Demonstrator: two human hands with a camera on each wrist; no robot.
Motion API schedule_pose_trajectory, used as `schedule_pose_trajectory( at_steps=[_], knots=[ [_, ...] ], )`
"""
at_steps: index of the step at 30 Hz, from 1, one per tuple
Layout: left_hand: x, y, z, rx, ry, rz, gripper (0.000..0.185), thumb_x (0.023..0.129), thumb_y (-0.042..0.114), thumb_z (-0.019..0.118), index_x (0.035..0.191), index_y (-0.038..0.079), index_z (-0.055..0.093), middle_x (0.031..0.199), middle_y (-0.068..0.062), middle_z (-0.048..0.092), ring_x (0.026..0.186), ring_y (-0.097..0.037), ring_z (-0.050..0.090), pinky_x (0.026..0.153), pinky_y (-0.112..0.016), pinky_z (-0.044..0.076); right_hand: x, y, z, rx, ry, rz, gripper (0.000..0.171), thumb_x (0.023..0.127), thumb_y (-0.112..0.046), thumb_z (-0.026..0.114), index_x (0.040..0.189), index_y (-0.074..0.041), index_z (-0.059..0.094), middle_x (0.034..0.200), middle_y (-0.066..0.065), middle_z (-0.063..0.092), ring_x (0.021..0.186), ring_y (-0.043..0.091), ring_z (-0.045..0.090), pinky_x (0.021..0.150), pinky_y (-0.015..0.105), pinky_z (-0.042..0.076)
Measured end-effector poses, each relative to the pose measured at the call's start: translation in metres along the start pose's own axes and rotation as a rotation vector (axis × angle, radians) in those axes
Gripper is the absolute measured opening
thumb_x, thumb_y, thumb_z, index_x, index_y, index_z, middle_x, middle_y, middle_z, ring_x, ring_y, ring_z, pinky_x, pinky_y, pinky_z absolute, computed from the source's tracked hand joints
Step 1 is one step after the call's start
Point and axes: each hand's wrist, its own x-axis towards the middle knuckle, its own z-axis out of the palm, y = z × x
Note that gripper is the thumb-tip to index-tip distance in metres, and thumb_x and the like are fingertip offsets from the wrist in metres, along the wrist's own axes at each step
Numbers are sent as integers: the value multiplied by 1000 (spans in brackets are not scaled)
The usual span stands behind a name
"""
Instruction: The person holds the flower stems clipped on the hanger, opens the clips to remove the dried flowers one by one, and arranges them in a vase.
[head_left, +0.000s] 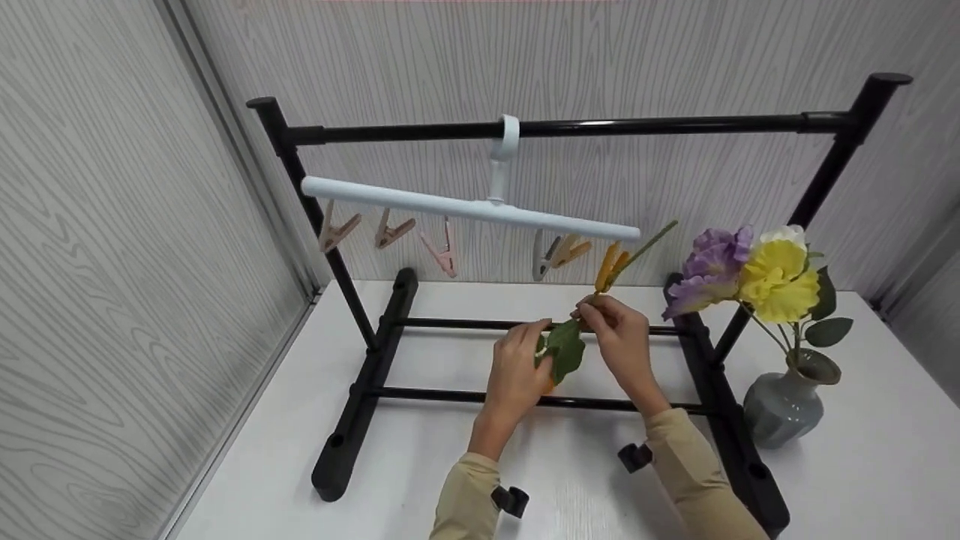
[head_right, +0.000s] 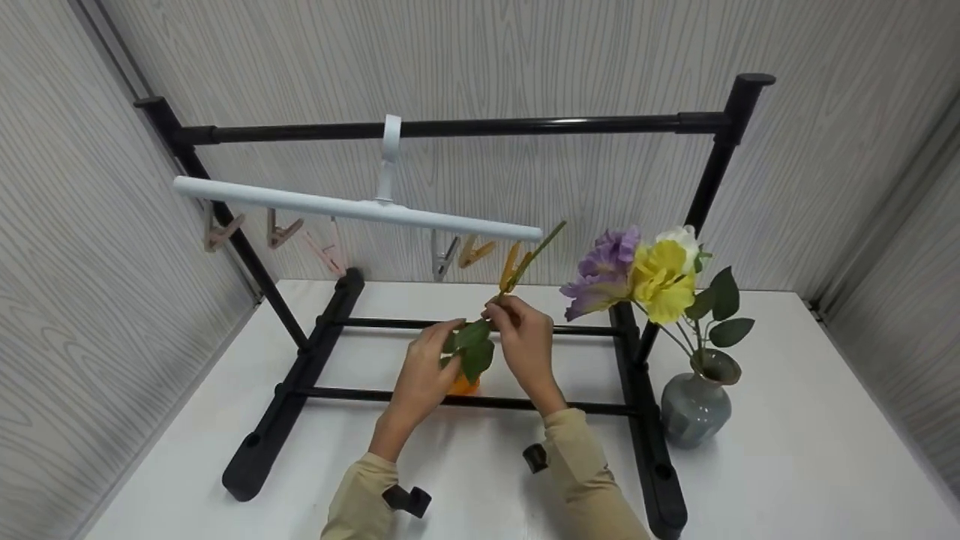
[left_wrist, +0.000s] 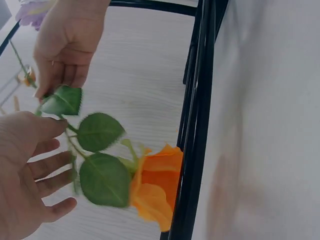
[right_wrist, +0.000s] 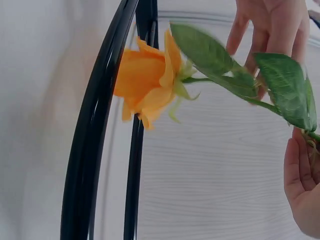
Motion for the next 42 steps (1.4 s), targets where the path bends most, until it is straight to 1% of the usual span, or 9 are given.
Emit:
schedule_pose_trajectory(
  at_steps=[5,9,12,18,22,25,30,36,42],
  knots=[
    [-1,4,3,-3,24,59,23,91,-2,67,114,3,71,106,-10,75,100,-26,68,90,-47,54,-5,-6,3,-54,-8,27,8,98,0,69,97,5,74,88,17,73,77,8,70,72,21,58],
    [-1,3,0,-35,30,42,21,89,-8,64,106,2,72,99,-10,74,90,-24,68,82,-40,57,-7,-11,2,-70,-25,75,8,97,-3,72,102,3,75,93,14,75,81,9,71,76,20,57],
    [-1,3,-1,-56,33,22,21,87,-11,65,103,1,72,97,-11,74,87,-24,69,77,-39,58,-6,-18,1,-79,-13,62,12,97,-6,73,106,3,73,94,12,74,82,9,70,77,20,56],
    [1,3,1,-60,39,59,11,87,-7,68,92,3,69,84,-8,71,78,-22,68,70,-37,57,1,-35,-2,-155,146,-61,18,98,-11,74,103,5,68,86,12,72,71,11,69,65,19,54],
    [2,3,0,-77,29,61,9,89,-5,68,88,3,68,78,-6,68,70,-18,63,64,-36,54,12,-47,-5,-277,217,-93,24,99,-19,74,94,4,71,75,12,72,58,24,69,53,16,50],
    [3,4,-2,-88,0,61,10,89,-7,66,89,3,68,76,-5,66,69,-18,60,63,-35,52,21,-53,-7,-410,255,-117,32,96,-24,77,83,4,70,66,13,69,52,29,65,50,15,43],
    [3,6,-4,-100,-47,51,14,87,-8,65,94,3,70,80,-6,69,72,-18,61,65,-34,53,32,-59,-6,-571,303,-144,41,94,-29,79,70,2,66,59,13,63,47,22,53,48,25,36],
    [1,8,-6,-102,-115,31,16,90,-6,67,101,4,73,88,-7,73,80,-19,67,72,-34,56,37,-59,0,-634,327,-186,43,94,-17,70,56,-7,52,47,3,45,41,9,34,42,30,27],
    [2,2,-20,-77,-279,-27,25,96,-1,67,117,8,75,104,-6,76,93,-18,71,82,-35,58,43,-60,-3,-635,406,-250,44,91,-10,68,51,-6,50,46,3,42,43,14,34,45,32,26]
  ],
)
